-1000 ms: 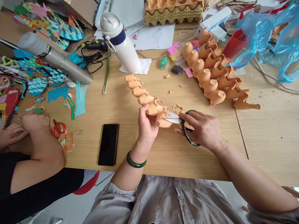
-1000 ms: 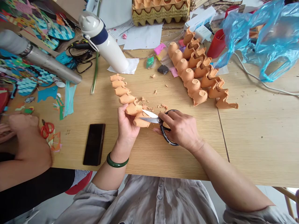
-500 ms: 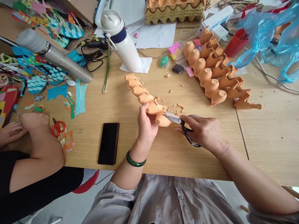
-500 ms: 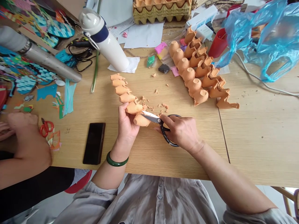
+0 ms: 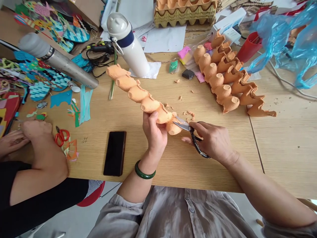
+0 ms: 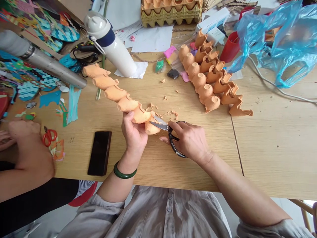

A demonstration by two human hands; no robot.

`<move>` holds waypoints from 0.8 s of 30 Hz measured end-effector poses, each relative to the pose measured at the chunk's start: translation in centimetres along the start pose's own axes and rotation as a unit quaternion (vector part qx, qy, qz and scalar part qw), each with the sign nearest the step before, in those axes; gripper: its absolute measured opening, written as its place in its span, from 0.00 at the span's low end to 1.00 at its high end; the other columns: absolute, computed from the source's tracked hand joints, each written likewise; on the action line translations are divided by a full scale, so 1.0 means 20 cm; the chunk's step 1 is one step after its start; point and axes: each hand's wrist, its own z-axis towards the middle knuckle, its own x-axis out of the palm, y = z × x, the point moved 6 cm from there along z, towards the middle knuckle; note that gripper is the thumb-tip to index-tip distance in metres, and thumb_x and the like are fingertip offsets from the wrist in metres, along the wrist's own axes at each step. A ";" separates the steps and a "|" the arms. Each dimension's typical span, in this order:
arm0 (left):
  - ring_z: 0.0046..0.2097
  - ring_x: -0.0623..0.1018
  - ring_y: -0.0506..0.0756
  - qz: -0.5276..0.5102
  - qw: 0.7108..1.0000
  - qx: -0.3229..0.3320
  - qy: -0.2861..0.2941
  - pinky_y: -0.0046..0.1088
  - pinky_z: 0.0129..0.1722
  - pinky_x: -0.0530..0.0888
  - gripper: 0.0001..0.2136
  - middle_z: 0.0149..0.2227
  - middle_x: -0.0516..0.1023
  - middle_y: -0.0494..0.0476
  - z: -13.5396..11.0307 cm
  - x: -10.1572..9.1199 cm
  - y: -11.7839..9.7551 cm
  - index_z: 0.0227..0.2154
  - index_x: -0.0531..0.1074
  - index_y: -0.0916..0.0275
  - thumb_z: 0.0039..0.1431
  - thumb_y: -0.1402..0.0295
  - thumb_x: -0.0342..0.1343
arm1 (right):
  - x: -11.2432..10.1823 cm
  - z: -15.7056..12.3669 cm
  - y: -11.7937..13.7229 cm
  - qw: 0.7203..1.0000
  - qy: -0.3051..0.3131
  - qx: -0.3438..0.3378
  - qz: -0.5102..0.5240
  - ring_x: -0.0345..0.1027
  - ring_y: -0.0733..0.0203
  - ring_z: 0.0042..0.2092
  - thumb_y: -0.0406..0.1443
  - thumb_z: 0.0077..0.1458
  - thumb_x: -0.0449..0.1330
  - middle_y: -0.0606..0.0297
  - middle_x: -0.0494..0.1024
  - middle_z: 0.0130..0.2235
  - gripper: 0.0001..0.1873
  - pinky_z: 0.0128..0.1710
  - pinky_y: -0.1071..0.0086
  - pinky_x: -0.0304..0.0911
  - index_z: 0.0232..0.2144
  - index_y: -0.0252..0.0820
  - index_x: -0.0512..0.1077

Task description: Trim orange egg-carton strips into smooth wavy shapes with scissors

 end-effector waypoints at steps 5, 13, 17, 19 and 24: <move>0.52 0.80 0.58 -0.008 1.000 0.024 0.008 0.34 0.51 0.78 0.13 0.49 0.80 0.55 -0.02 0.01 0.00 0.45 0.75 0.55 0.58 0.62 0.60 | 0.00 -0.01 0.00 1.000 -0.005 0.007 0.003 0.65 0.64 0.23 0.60 0.66 0.50 0.65 0.77 0.23 0.32 0.25 0.69 0.43 0.39 0.40 0.79; 0.56 0.79 0.59 0.032 0.999 0.028 0.004 0.34 0.52 0.77 0.13 0.52 0.80 0.55 -0.02 0.00 0.01 0.45 0.74 0.55 0.57 0.61 0.59 | 0.02 -0.02 -0.01 0.998 0.023 0.047 -0.020 0.54 0.65 0.19 0.62 0.66 0.45 0.64 0.72 0.18 0.36 0.24 0.68 0.38 0.28 0.42 0.76; 0.55 0.79 0.60 0.047 0.999 0.015 0.003 0.35 0.52 0.77 0.14 0.51 0.81 0.56 -0.01 0.00 0.02 0.46 0.73 0.55 0.57 0.62 0.60 | 0.02 -0.01 -0.03 0.991 0.074 0.080 0.074 0.51 0.66 0.20 0.64 0.64 0.44 0.67 0.66 0.17 0.37 0.24 0.68 0.43 0.24 0.44 0.73; 0.55 0.79 0.60 0.048 0.999 0.009 0.004 0.34 0.52 0.77 0.14 0.51 0.81 0.56 -0.01 0.00 0.02 0.46 0.73 0.55 0.57 0.62 0.60 | 0.03 -0.01 -0.05 0.983 0.095 0.099 0.123 0.49 0.67 0.21 0.65 0.63 0.45 0.68 0.65 0.18 0.37 0.25 0.69 0.45 0.23 0.44 0.72; 0.52 0.80 0.59 0.023 1.000 0.003 0.007 0.35 0.48 0.79 0.14 0.48 0.80 0.56 0.00 0.00 0.02 0.45 0.73 0.55 0.56 0.63 0.61 | 0.05 0.00 -0.09 0.943 0.148 0.157 0.254 0.56 0.64 0.25 0.67 0.57 0.53 0.68 0.66 0.21 0.36 0.26 0.69 0.50 0.28 0.42 0.76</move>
